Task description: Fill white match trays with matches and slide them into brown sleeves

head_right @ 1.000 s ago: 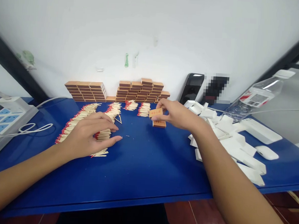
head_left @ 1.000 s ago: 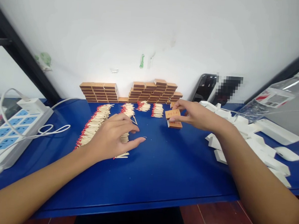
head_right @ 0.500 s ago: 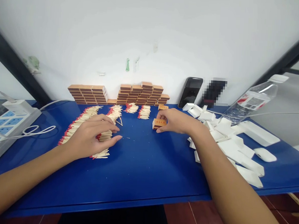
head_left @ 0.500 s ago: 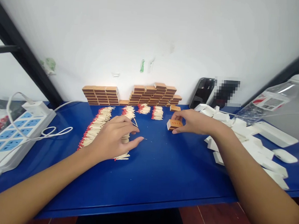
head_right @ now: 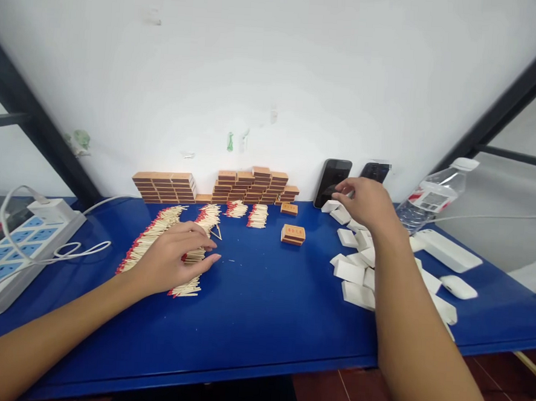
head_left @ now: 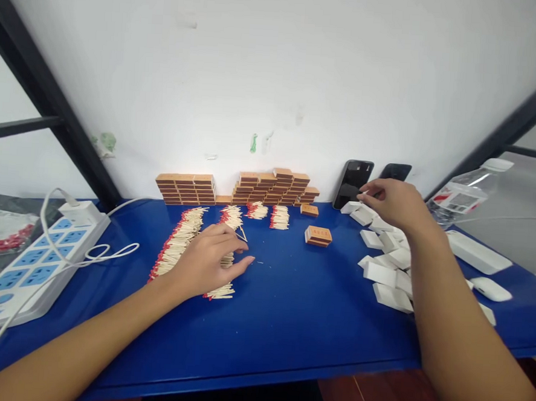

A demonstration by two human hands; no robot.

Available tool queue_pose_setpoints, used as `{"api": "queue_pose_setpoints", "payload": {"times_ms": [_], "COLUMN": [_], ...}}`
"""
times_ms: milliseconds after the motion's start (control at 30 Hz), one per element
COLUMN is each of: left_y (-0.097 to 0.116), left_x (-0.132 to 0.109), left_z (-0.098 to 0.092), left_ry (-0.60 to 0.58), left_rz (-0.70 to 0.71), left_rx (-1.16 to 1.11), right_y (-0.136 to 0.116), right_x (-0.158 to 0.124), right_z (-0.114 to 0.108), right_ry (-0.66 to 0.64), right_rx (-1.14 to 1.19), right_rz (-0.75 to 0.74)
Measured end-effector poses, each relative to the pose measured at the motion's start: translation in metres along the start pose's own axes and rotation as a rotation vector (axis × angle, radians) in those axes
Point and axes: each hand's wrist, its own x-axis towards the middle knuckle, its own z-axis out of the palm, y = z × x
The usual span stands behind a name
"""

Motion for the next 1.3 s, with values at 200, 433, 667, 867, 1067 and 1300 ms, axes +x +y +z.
{"api": "queue_pose_setpoints", "payload": {"times_ms": [200,433,667,867,1067,1300], "left_y": [-0.003,-0.009,-0.012,-0.013,-0.004,0.004], "left_x": [0.001,0.003,0.002,0.002,0.002,0.000], "left_z": [-0.001,-0.005,-0.003,-0.004,-0.006,0.000], "left_ry": [0.009,-0.009,-0.018,-0.013,-0.092,-0.197], "left_rz": [0.018,-0.007,-0.005,-0.015,-0.052,-0.054], "left_rx": [0.014,0.032,0.031,0.034,0.024,-0.052], "right_y": [0.021,0.019,0.011,-0.037,-0.138,-0.143], "right_x": [0.011,0.011,0.009,-0.006,-0.054,-0.054], "right_z": [0.040,0.054,0.039,0.009,0.022,0.051], "right_ry": [-0.041,-0.061,-0.081,-0.159,-0.535,-0.455], "right_rx": [-0.190,-0.230,-0.175,0.054,0.472,0.461], "right_rz": [0.101,0.169,0.200,-0.002,-0.482,-0.481]}}
